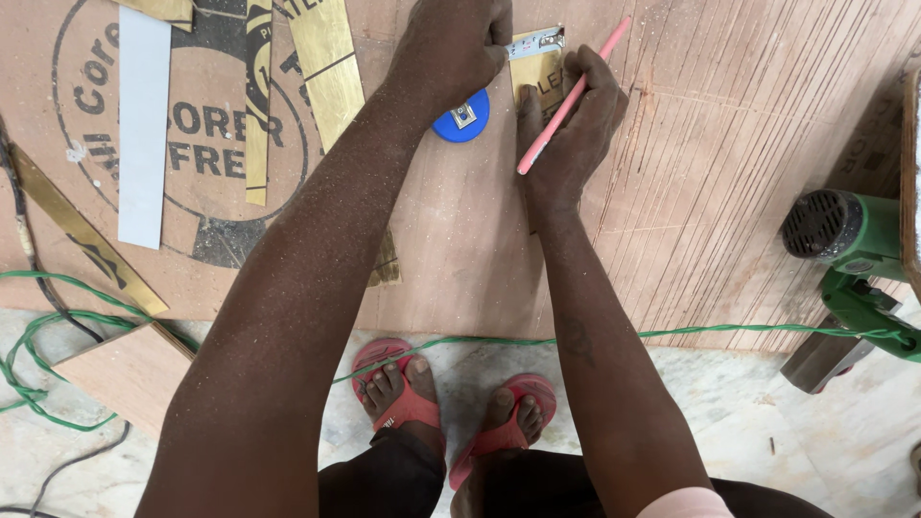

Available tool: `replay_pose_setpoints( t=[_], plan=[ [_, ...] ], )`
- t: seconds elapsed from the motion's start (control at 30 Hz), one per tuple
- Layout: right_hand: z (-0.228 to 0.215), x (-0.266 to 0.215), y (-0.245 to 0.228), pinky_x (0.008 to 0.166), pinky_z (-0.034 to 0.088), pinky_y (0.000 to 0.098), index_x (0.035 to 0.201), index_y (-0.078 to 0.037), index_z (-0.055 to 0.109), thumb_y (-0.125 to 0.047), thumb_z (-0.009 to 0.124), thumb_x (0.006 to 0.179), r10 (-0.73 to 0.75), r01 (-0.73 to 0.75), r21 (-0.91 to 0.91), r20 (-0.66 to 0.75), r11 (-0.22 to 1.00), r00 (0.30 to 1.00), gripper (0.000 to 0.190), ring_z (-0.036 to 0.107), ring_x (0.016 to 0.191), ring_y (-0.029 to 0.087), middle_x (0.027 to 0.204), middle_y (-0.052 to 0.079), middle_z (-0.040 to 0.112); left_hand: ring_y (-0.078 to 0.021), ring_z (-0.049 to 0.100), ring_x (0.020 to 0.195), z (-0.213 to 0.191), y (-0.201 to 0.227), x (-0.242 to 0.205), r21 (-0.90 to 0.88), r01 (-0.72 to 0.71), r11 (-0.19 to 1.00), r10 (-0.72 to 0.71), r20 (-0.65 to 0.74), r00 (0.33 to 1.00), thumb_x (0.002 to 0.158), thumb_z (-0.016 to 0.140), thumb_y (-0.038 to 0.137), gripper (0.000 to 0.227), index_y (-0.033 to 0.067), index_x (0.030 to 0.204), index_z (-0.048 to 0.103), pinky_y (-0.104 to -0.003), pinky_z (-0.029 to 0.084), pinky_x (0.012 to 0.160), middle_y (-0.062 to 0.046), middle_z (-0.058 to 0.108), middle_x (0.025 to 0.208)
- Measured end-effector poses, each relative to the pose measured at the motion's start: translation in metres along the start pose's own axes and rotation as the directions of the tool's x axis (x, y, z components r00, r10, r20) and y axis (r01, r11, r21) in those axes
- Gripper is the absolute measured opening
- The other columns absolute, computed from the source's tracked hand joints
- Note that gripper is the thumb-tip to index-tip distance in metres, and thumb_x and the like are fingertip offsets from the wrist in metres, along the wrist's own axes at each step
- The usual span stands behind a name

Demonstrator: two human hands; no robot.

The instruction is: The person marks a line on a wooden plank using a ruler and a pink pencil. They then use a green circular saw to cut the plank along the marked line. After the cut, the person measures and marks another piece of wood with a tape measure and pencil.

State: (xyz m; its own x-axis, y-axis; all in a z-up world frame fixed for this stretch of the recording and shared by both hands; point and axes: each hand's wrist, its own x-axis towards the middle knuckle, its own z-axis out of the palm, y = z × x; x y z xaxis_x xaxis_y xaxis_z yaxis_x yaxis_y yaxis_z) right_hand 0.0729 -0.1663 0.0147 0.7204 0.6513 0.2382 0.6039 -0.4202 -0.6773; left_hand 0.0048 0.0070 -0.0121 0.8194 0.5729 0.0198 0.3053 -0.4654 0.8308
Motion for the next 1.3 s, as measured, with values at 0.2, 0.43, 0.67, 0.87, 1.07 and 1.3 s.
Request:
replay_pose_setpoints(
  t=[0.2, 0.43, 0.67, 0.87, 1.07, 1.3],
  plan=[
    [0.0, -0.001, 0.0, 0.113, 0.052, 0.0387, 0.148, -0.007, 0.044, -0.007, 0.085, 0.1, -0.02, 0.02, -0.026, 0.002, 0.999, 1.0, 0.063, 0.057, 0.131, 0.025, 0.137, 0.01, 0.055, -0.0169, 0.07, 0.066, 0.005, 0.004, -0.003, 0.034, 0.04, 0.999, -0.039, -0.009, 0.999, 0.083, 0.083, 0.01, 0.011, 0.0075, 0.084, 0.072, -0.038, 0.055, 0.06, -0.007, 0.07, 0.071],
    [-0.002, 0.001, -0.002, 0.113, 0.051, 0.0393, 0.148, -0.007, 0.043, -0.01, 0.085, 0.099, 0.005, -0.003, -0.048, 0.03, 0.999, 1.0, 0.066, 0.056, 0.131, 0.025, 0.137, 0.01, 0.056, -0.0193, 0.069, 0.064, 0.005, 0.007, -0.002, 0.079, 0.02, 0.997, -0.018, -0.031, 0.999, 0.078, 0.08, 0.007, 0.012, 0.008, 0.075, 0.069, -0.041, 0.055, 0.064, -0.007, 0.068, 0.067],
    [-0.002, 0.001, 0.001, 0.114, 0.05, 0.0395, 0.149, -0.007, 0.042, -0.013, 0.086, 0.101, -0.002, 0.003, -0.037, 0.032, 0.999, 0.999, 0.065, 0.056, 0.132, 0.025, 0.137, 0.011, 0.054, -0.0254, 0.067, 0.065, 0.005, 0.008, -0.002, 0.08, -0.032, 0.996, 0.039, -0.084, 0.996, 0.074, 0.08, 0.006, 0.017, 0.0084, 0.073, 0.063, -0.045, 0.052, 0.066, -0.007, 0.064, 0.066],
    [-0.002, 0.0, 0.003, 0.117, 0.05, 0.0391, 0.15, -0.007, 0.041, -0.014, 0.085, 0.103, -0.021, 0.022, -0.034, 0.03, 0.999, 0.999, 0.065, 0.055, 0.135, 0.025, 0.141, 0.011, 0.055, -0.027, 0.067, 0.068, 0.006, 0.007, -0.003, 0.092, -0.047, 0.995, 0.057, -0.102, 0.993, 0.073, 0.08, 0.007, 0.018, 0.0092, 0.074, 0.062, -0.047, 0.051, 0.069, -0.007, 0.064, 0.067],
    [0.0, -0.002, 0.011, 0.115, 0.053, 0.0384, 0.149, -0.007, 0.04, -0.016, 0.07, 0.112, -0.062, 0.062, 0.022, -0.012, 0.998, 0.998, 0.049, 0.058, 0.132, 0.024, 0.139, 0.011, 0.054, -0.0274, 0.065, 0.067, 0.008, 0.007, -0.004, 0.088, -0.058, 0.994, 0.069, -0.122, 0.99, 0.073, 0.08, 0.006, 0.02, 0.0099, 0.073, 0.061, -0.048, 0.05, 0.071, -0.007, 0.062, 0.066],
    [-0.022, 0.018, 0.018, 0.095, 0.061, 0.0322, 0.145, -0.002, 0.055, -0.023, 0.05, 0.115, 0.168, -0.078, 0.492, -0.141, 0.867, 0.976, 0.037, 0.068, 0.107, 0.017, 0.119, 0.012, 0.069, -0.0228, 0.064, 0.066, 0.009, 0.009, -0.004, 0.059, 0.012, 0.998, -0.007, -0.08, 0.997, 0.076, 0.08, 0.003, 0.023, 0.0119, 0.072, 0.059, -0.045, 0.052, 0.071, -0.006, 0.06, 0.066]
  ],
)
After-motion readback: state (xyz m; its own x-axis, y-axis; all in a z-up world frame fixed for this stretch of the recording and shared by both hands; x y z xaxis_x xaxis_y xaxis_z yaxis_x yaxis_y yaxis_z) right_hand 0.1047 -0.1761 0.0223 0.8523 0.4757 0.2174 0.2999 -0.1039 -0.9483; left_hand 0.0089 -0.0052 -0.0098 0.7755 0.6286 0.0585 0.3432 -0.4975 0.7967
